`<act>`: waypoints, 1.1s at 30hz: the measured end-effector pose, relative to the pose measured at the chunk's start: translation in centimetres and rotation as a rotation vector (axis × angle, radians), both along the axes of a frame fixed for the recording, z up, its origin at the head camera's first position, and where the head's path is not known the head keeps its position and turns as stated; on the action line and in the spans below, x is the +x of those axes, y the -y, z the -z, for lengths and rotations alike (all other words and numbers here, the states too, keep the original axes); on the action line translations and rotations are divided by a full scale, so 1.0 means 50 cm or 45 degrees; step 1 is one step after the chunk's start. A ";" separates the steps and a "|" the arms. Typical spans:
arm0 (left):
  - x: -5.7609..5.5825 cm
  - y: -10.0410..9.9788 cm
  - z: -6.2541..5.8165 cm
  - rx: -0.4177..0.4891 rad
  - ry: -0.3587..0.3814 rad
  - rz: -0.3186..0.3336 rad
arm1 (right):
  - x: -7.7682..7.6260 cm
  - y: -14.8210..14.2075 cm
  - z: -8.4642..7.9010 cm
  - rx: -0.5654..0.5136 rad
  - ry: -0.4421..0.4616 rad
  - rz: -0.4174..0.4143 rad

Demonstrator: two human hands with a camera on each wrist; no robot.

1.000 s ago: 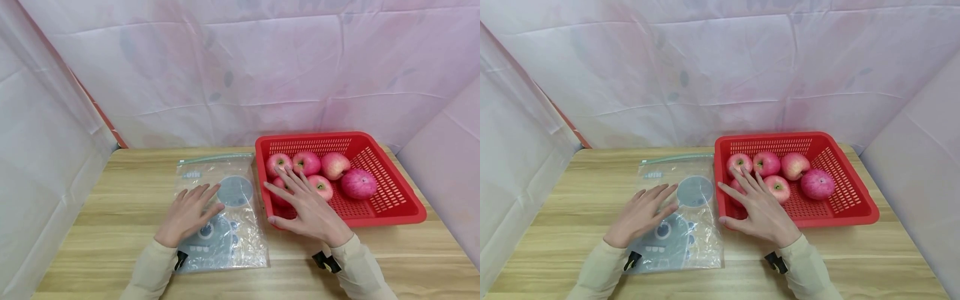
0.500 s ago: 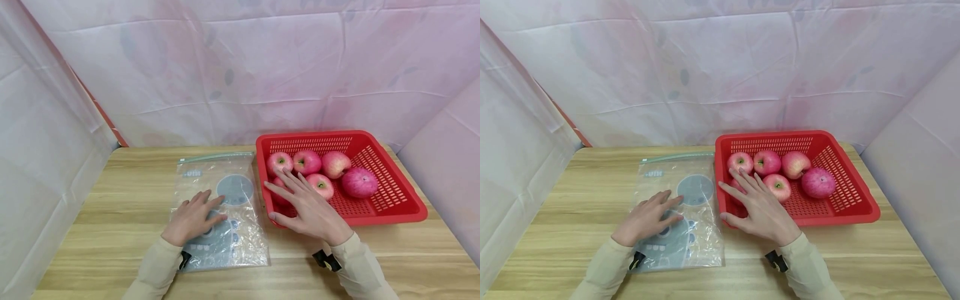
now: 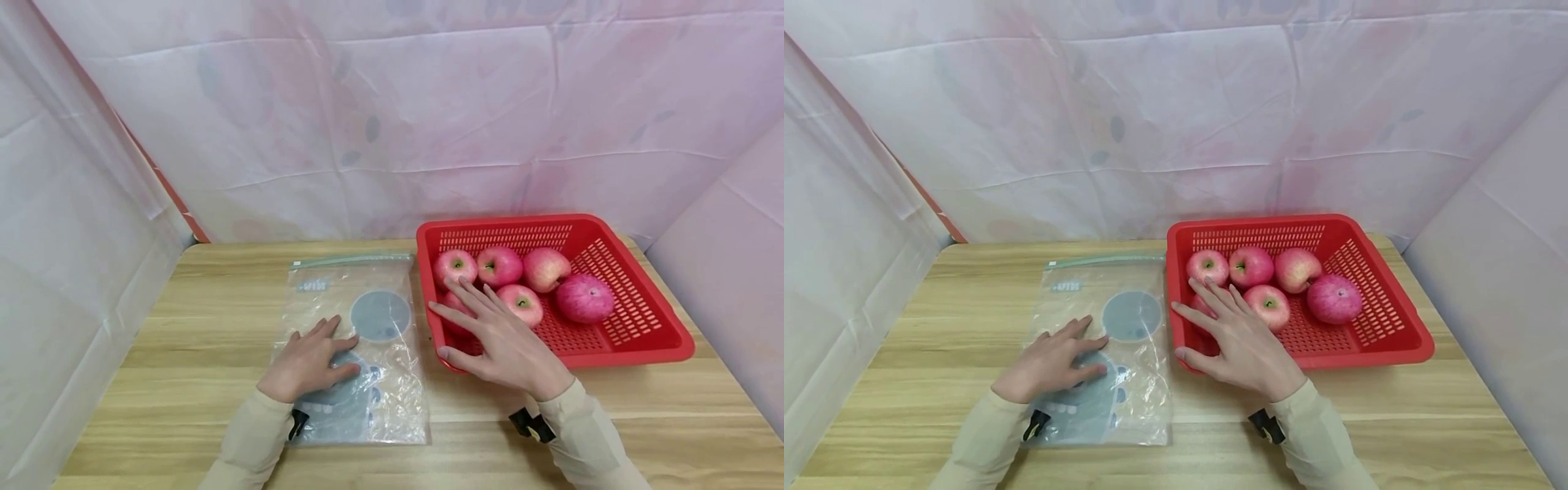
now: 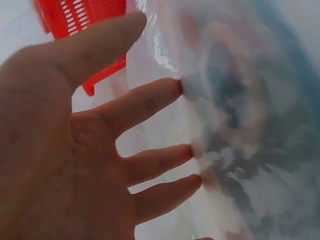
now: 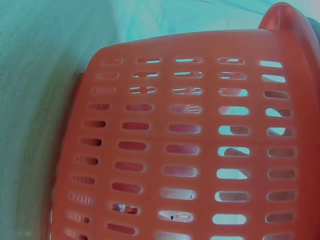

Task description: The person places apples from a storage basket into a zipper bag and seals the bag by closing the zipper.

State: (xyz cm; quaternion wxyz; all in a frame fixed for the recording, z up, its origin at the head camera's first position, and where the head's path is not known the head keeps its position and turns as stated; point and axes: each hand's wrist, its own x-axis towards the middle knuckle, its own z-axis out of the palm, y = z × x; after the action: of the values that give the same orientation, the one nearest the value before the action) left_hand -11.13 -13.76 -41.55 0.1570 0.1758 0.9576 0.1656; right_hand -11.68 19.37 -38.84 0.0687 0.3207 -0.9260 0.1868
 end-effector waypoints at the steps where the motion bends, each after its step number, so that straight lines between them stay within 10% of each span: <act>1: 0.000 0.002 -0.003 -0.002 0.012 0.001 | 0.000 0.000 -0.001 0.001 0.006 0.001; 20: 0.033 -0.043 -0.009 0.052 0.057 -0.152 | 0.002 -0.001 -0.004 0.016 0.038 0.019; 33: 0.015 -0.011 -0.022 0.059 0.127 -0.115 | 0.001 0.000 -0.002 0.003 0.024 0.000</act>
State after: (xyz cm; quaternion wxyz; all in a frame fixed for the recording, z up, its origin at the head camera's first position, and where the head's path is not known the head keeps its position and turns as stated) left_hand -10.39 -13.20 -40.45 0.1926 0.1275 0.9515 0.2032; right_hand -11.65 19.35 -38.73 0.0597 0.3190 -0.9269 0.1887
